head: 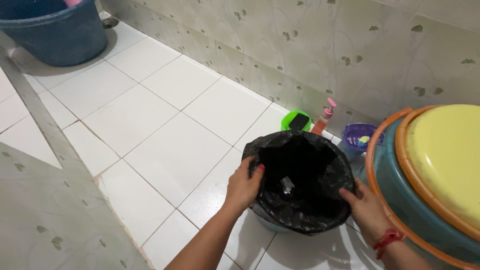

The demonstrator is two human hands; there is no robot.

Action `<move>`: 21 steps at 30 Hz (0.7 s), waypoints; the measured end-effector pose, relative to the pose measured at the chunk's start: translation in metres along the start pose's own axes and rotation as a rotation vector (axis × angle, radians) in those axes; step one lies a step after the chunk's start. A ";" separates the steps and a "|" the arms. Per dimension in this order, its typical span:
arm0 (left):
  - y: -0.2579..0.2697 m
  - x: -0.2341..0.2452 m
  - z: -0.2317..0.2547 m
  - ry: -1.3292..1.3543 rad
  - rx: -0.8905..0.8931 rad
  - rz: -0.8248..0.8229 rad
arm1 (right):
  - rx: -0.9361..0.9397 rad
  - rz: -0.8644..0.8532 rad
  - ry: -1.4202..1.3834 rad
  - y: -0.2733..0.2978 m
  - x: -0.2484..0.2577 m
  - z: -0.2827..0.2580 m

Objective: The person unfolds a black plastic trash bag and places it into a blue bucket. They then adjust the bag by hand to fit the bucket's interior and rim, ensuring it is properly seated.

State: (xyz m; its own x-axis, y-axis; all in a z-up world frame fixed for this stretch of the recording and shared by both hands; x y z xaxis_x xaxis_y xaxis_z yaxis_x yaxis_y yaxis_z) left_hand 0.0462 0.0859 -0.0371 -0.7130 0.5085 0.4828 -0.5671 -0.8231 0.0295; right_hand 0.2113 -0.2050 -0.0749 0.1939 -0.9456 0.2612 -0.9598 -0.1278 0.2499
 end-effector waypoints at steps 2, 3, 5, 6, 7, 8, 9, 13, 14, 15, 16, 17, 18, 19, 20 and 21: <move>0.004 -0.002 -0.003 0.047 0.059 -0.044 | -0.084 0.001 -0.041 -0.002 -0.003 0.001; 0.006 0.000 -0.002 0.102 0.101 -0.054 | -0.126 0.001 -0.061 -0.007 -0.005 0.006; 0.009 0.004 0.002 0.140 0.233 -0.115 | -0.161 -0.031 -0.055 -0.017 -0.005 0.019; 0.010 0.007 0.003 0.120 0.324 -0.165 | -0.178 -0.049 -0.054 -0.022 -0.002 0.024; 0.010 0.011 0.005 0.099 0.414 -0.215 | -0.164 -0.072 -0.019 -0.028 0.001 0.027; 0.008 0.016 0.007 0.111 0.447 -0.234 | -0.153 -0.095 0.019 -0.031 0.005 0.029; 0.006 0.021 0.006 0.122 0.479 -0.252 | -0.143 -0.118 0.056 -0.033 0.008 0.029; 0.001 0.019 -0.006 0.068 0.400 -0.300 | -0.168 -0.236 0.224 -0.022 0.014 0.016; 0.001 0.015 -0.011 0.076 0.391 -0.312 | -0.232 -0.270 0.210 -0.014 0.014 0.013; 0.001 0.009 -0.016 0.084 0.383 -0.325 | -0.296 -0.303 0.196 -0.007 0.013 0.010; 0.002 0.003 -0.021 0.092 0.374 -0.339 | -0.355 -0.321 0.227 -0.001 0.013 0.006; 0.005 -0.004 -0.023 0.189 0.402 -0.381 | -0.415 -0.340 0.257 0.004 0.014 0.004; 0.007 -0.011 -0.023 0.287 0.425 -0.421 | -0.470 -0.357 0.286 0.006 0.014 0.003; 0.009 -0.015 -0.022 0.385 0.448 -0.460 | -0.434 -0.414 0.264 0.009 0.011 0.003; 0.010 -0.015 -0.021 0.354 0.408 -0.490 | -0.394 -0.470 0.242 0.010 0.010 0.002; 0.012 -0.014 -0.018 0.321 0.367 -0.519 | -0.352 -0.525 0.219 0.012 0.008 0.002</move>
State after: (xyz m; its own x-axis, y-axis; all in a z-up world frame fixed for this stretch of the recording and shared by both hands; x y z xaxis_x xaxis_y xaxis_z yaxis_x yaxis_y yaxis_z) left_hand 0.0416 0.0733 -0.0598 -0.5067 0.8609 0.0461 -0.7314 -0.4576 0.5057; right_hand 0.2012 -0.2149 -0.0717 0.6899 -0.6970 0.1956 -0.6101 -0.4143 0.6754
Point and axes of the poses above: each hand's wrist, its own y-axis away from the middle knuckle, its own x-axis out of the back of the hand, z = x × y, the point moved 4 cm from there along -y, towards the middle knuckle, and after that the axes turned 14 degrees about z, right-handed, at the moved point
